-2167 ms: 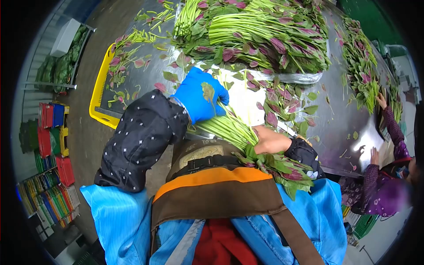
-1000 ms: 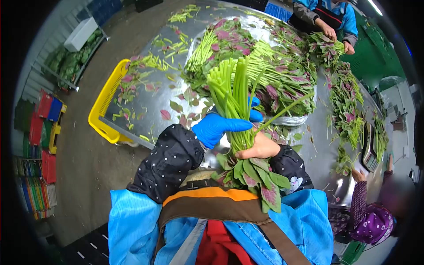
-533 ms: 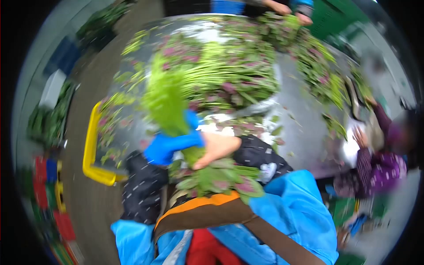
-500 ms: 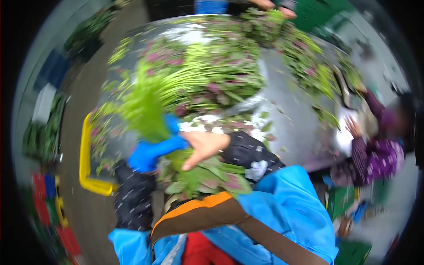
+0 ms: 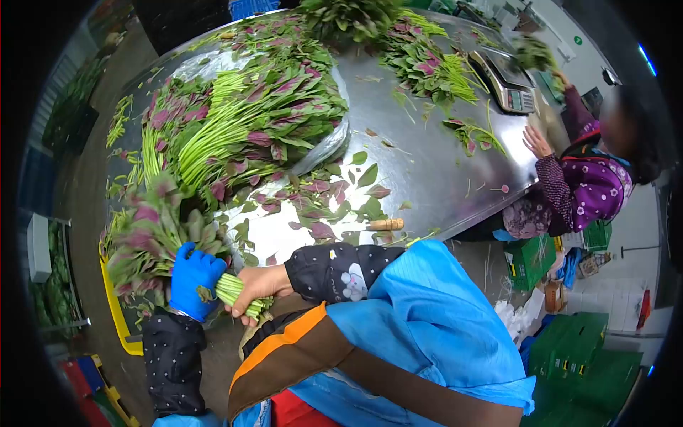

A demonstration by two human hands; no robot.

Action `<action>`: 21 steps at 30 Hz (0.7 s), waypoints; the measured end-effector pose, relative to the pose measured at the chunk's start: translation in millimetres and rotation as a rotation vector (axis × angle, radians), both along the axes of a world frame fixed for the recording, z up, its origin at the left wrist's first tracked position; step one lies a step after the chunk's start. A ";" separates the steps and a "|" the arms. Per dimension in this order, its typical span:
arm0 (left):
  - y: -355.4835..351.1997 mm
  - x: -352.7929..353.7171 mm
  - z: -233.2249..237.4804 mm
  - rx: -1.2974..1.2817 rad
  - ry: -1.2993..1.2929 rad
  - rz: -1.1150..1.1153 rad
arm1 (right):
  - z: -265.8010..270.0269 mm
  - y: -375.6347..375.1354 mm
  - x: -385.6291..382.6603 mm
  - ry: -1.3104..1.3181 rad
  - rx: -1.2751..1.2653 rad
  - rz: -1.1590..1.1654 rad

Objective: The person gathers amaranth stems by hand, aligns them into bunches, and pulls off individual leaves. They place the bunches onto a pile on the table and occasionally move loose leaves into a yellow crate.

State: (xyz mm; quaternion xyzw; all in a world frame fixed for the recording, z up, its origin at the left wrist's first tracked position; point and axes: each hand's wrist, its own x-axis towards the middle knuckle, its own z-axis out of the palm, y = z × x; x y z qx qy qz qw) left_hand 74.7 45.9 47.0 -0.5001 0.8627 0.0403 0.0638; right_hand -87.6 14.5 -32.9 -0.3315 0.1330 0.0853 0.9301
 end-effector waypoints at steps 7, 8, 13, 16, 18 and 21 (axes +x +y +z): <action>79.9 -5.1 38.3 -0.381 0.776 0.572 | 23.4 -6.5 2.4 -0.064 -0.141 -0.096; 108.4 8.2 26.2 -0.293 0.883 0.867 | 29.5 -7.5 4.8 -0.072 -0.142 -0.093; 111.6 10.4 -50.0 0.727 2.024 1.151 | 6.4 15.9 31.0 0.000 -0.034 -0.098; 87.7 -11.9 -93.4 0.798 1.933 1.602 | -21.5 29.4 35.7 0.103 0.048 -0.057; 89.9 -13.4 -110.2 0.764 2.152 1.431 | -22.3 25.8 29.4 0.187 0.056 -0.080; 103.4 -16.6 -107.4 0.554 2.201 1.371 | -20.1 23.0 21.6 0.237 0.011 -0.172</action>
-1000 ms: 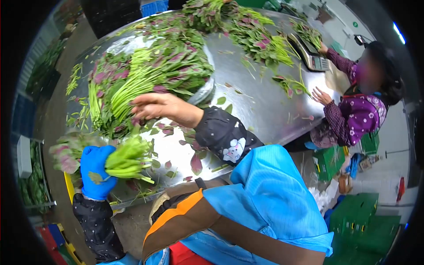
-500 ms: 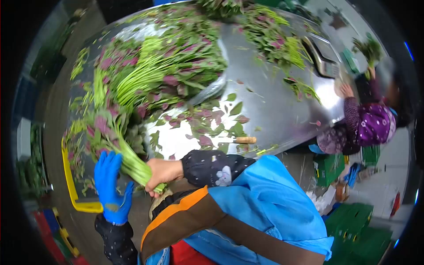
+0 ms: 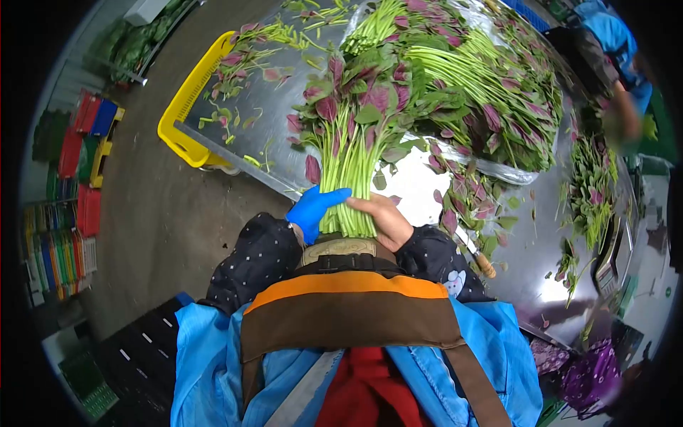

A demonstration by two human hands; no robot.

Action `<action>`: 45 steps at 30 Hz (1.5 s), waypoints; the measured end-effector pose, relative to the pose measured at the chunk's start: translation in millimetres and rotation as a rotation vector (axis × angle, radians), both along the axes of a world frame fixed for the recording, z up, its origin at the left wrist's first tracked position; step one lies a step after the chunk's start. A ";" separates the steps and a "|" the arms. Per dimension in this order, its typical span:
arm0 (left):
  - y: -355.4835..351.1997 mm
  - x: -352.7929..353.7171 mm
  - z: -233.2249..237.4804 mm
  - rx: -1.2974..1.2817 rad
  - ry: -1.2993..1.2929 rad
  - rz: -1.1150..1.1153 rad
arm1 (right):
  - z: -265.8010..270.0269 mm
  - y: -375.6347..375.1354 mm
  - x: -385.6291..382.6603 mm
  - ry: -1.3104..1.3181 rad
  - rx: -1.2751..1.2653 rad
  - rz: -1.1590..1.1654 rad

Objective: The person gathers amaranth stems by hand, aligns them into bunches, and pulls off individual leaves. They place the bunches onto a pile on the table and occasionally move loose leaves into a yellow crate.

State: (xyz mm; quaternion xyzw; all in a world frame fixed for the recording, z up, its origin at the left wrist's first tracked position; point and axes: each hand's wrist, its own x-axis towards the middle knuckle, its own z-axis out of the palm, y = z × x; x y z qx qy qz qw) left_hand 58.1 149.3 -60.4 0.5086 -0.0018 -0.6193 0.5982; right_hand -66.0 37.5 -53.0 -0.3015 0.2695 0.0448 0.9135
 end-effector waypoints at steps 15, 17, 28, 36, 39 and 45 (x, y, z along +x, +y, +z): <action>12.3 16.9 9.1 -0.005 -0.124 -0.156 | 12.4 -5.9 3.3 0.101 0.050 -0.094; 8.9 12.5 5.3 0.022 -0.182 -0.173 | 6.7 -3.9 5.2 0.104 -0.064 -0.077; 8.9 24.3 62.1 -0.015 0.038 -0.138 | 41.6 -15.8 5.9 0.066 -0.133 -0.149; 61.5 96.9 95.1 -0.563 0.672 0.491 | 80.6 -83.0 -62.1 -0.237 0.087 -0.434; 51.3 81.9 76.0 -0.516 0.281 0.331 | 75.9 -77.2 -55.1 -0.230 -0.175 -0.482; 3.8 17.0 85.1 -0.402 0.214 0.148 | 50.6 -11.8 -35.3 -0.300 0.172 -0.415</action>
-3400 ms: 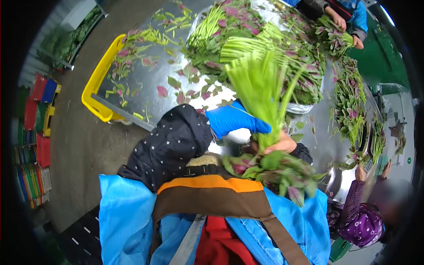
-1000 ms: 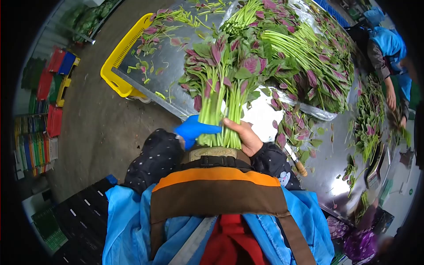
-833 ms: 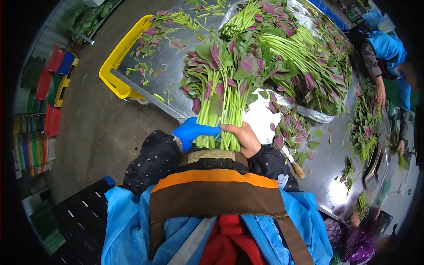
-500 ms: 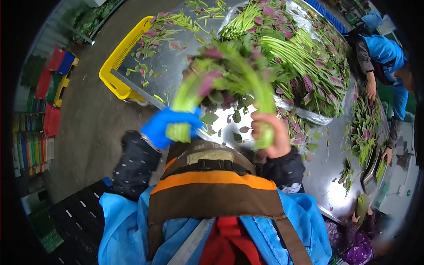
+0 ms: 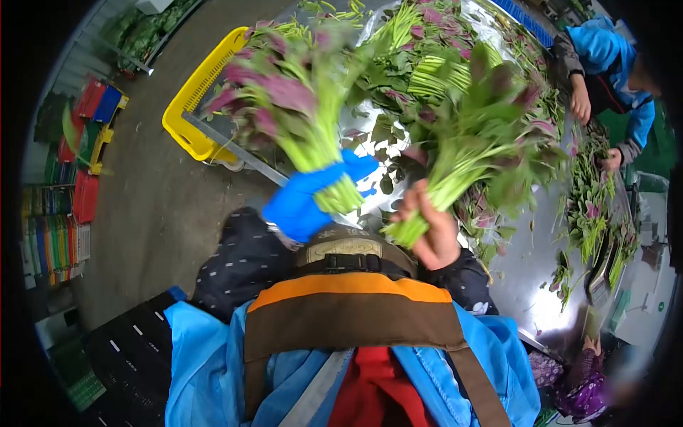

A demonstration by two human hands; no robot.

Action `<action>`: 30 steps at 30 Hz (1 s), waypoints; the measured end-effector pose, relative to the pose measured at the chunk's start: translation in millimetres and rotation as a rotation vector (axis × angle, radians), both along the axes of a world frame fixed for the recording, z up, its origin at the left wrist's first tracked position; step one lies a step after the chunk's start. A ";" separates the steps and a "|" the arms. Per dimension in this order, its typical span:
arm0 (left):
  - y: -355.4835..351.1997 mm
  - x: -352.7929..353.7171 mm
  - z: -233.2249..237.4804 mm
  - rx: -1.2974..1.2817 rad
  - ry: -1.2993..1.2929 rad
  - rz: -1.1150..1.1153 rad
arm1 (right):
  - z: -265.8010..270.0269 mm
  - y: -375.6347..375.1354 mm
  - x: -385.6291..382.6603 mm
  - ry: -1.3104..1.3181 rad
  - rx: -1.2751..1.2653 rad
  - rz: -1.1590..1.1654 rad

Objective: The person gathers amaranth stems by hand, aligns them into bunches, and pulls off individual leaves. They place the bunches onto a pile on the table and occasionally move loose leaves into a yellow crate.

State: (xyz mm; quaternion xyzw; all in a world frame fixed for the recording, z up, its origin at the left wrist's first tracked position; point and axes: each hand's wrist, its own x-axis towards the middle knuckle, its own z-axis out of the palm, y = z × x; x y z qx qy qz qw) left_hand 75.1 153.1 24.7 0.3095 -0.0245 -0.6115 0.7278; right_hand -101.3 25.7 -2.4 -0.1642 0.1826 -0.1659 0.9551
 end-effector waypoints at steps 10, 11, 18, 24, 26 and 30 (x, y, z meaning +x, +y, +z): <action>-15.6 -27.5 -75.3 0.179 0.094 -0.305 | -44.2 -43.9 -5.7 0.530 -0.708 0.761; -15.0 -27.7 -74.7 0.170 0.079 -0.305 | -39.1 -59.1 -11.3 0.573 -0.758 1.008; -18.5 -30.0 -74.2 0.117 0.040 -0.290 | 12.1 -65.2 45.8 0.425 -1.361 0.198; -15.4 -31.2 -90.7 0.162 -0.238 -0.249 | -8.6 -24.2 93.1 0.819 -2.008 0.234; -15.7 -31.9 -86.1 0.160 -0.207 -0.215 | -31.5 -38.2 93.6 0.643 -1.999 0.198; -16.7 -32.3 -78.9 0.097 -0.074 -0.211 | -18.6 -44.8 83.8 0.612 -1.762 0.123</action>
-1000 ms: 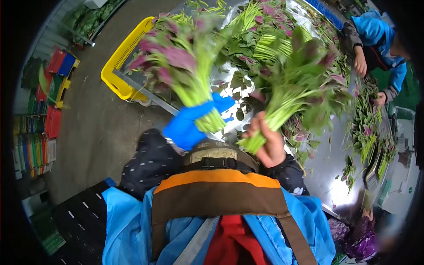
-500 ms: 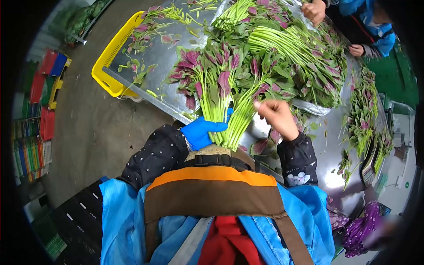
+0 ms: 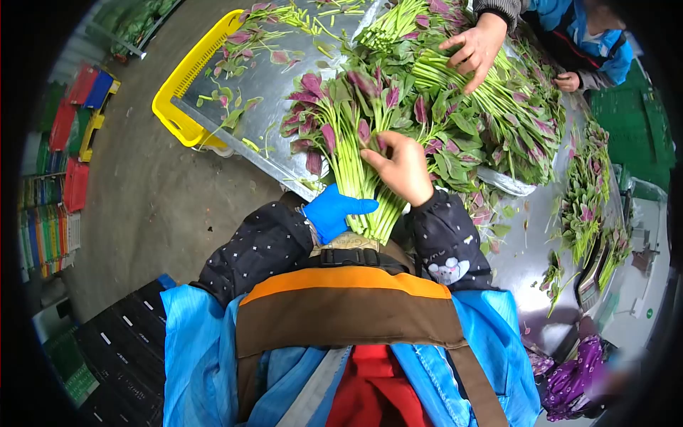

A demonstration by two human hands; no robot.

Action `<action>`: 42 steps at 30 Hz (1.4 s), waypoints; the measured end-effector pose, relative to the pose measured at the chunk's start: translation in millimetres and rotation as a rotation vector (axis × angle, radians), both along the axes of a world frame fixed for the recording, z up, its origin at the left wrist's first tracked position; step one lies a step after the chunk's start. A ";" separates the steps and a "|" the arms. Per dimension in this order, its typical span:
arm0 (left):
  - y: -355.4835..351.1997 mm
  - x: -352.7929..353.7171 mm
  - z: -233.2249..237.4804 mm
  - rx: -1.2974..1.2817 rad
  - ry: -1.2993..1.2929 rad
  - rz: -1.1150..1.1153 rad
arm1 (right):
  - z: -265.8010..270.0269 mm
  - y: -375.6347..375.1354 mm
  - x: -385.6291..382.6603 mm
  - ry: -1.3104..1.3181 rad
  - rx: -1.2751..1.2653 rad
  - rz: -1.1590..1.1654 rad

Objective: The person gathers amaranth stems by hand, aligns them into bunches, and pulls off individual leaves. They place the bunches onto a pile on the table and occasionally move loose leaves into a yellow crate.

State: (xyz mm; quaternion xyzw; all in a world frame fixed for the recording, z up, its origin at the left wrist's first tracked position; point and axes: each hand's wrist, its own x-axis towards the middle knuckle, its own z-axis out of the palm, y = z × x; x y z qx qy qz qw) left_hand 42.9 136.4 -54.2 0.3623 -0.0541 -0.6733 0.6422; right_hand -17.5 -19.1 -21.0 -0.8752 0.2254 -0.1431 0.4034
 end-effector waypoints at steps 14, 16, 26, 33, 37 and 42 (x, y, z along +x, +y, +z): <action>4.2 10.2 -25.7 -0.026 0.324 -0.030 | -3.0 38.6 -35.5 -0.361 0.615 -0.147; 3.8 4.7 -17.8 -0.113 0.006 -0.039 | 3.2 44.6 -43.0 -0.320 0.276 -0.017; 0.9 10.8 -3.3 0.168 0.396 0.026 | 16.9 53.8 -65.8 -0.165 0.172 0.379; -0.7 8.9 -8.6 0.150 0.446 0.082 | 74.5 -22.8 -129.8 0.108 1.190 0.605; 0.0 9.1 -8.3 0.186 0.495 0.093 | 65.1 -87.7 -168.4 0.386 0.498 0.415; -3.8 6.7 -5.1 0.124 0.259 -0.009 | 30.5 -60.0 -125.6 0.146 0.057 0.053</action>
